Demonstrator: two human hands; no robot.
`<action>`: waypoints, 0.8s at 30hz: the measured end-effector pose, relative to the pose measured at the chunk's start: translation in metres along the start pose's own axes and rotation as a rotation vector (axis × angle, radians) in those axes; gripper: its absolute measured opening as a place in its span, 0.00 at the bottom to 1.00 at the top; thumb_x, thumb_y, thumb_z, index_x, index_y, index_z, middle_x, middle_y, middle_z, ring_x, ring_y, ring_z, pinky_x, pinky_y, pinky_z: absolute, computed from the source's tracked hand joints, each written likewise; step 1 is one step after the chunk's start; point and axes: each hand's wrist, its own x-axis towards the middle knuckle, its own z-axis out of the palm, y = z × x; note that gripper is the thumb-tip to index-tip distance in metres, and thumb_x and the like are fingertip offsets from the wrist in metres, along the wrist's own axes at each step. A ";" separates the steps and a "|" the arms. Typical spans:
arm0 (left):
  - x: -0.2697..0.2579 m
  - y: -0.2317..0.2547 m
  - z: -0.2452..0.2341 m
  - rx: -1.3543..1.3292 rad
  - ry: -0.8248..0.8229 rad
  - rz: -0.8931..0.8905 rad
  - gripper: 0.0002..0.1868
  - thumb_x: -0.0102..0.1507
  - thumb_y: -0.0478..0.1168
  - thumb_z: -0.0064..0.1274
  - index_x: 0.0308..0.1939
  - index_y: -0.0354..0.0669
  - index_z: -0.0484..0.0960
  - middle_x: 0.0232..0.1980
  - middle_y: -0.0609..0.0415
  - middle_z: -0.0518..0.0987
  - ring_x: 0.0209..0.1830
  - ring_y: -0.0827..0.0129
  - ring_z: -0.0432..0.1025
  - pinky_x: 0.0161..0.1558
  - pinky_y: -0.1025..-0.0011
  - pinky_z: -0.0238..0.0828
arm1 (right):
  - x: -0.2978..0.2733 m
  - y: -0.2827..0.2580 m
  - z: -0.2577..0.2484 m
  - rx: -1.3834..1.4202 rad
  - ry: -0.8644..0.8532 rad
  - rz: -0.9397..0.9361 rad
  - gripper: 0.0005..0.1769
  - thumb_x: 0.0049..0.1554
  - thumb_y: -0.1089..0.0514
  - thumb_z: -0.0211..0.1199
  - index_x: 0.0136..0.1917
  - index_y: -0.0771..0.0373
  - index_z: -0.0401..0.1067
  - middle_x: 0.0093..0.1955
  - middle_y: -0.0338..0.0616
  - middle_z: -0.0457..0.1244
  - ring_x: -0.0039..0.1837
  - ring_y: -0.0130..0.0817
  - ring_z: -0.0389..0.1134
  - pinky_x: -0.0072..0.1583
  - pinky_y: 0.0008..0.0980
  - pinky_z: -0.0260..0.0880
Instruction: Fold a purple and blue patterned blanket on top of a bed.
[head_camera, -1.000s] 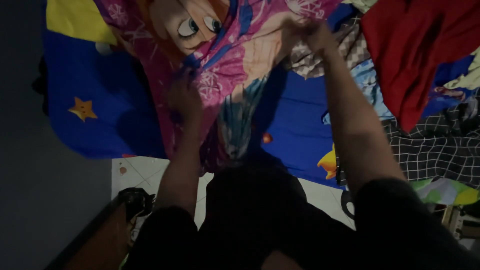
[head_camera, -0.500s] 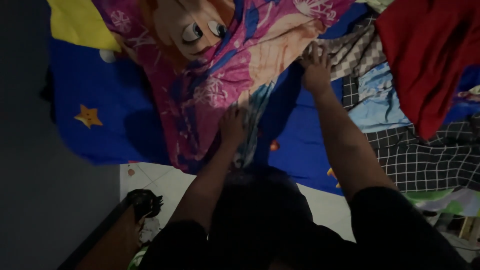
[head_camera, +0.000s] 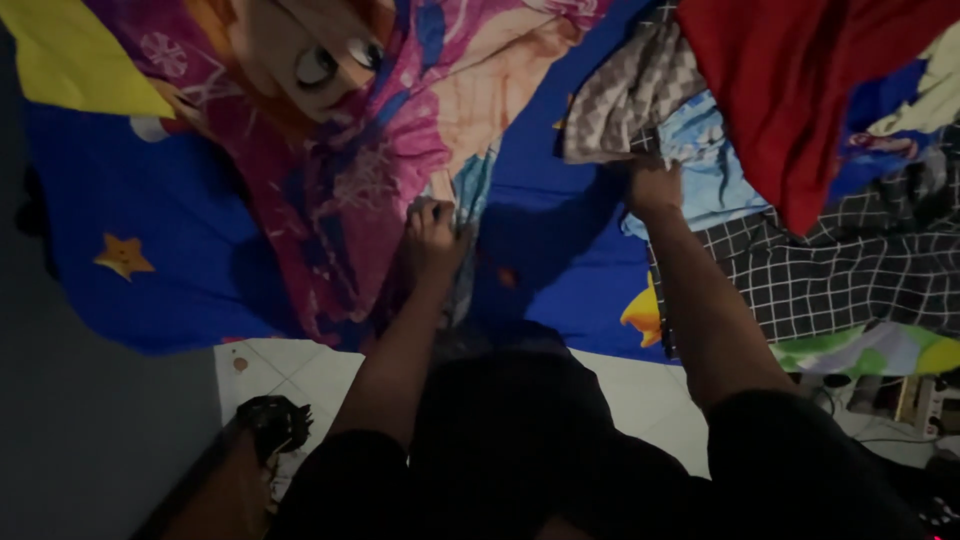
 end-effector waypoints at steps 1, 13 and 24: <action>-0.003 0.002 0.010 -0.032 0.041 -0.004 0.34 0.61 0.79 0.43 0.45 0.59 0.83 0.52 0.54 0.73 0.46 0.56 0.70 0.38 0.56 0.71 | 0.005 0.024 0.041 -0.004 -0.124 0.102 0.17 0.60 0.58 0.54 0.39 0.57 0.83 0.38 0.48 0.74 0.52 0.48 0.77 0.74 0.56 0.44; -0.020 0.026 0.049 0.178 -0.066 0.081 0.06 0.58 0.48 0.56 0.33 0.64 0.89 0.49 0.60 0.76 0.51 0.59 0.70 0.44 0.63 0.69 | -0.114 0.143 0.037 1.753 0.138 0.036 0.19 0.68 0.50 0.45 0.71 0.51 0.63 0.63 0.41 0.62 0.61 0.26 0.68 0.63 0.22 0.61; -0.052 0.116 0.010 -0.609 -0.368 -0.106 0.08 0.60 0.37 0.58 0.43 0.44 0.85 0.55 0.50 0.78 0.61 0.47 0.70 0.54 0.52 0.71 | -0.018 -0.062 0.039 0.795 0.485 -0.209 0.23 0.55 0.58 0.65 0.64 0.60 0.73 0.72 0.58 0.56 0.71 0.62 0.60 0.70 0.56 0.64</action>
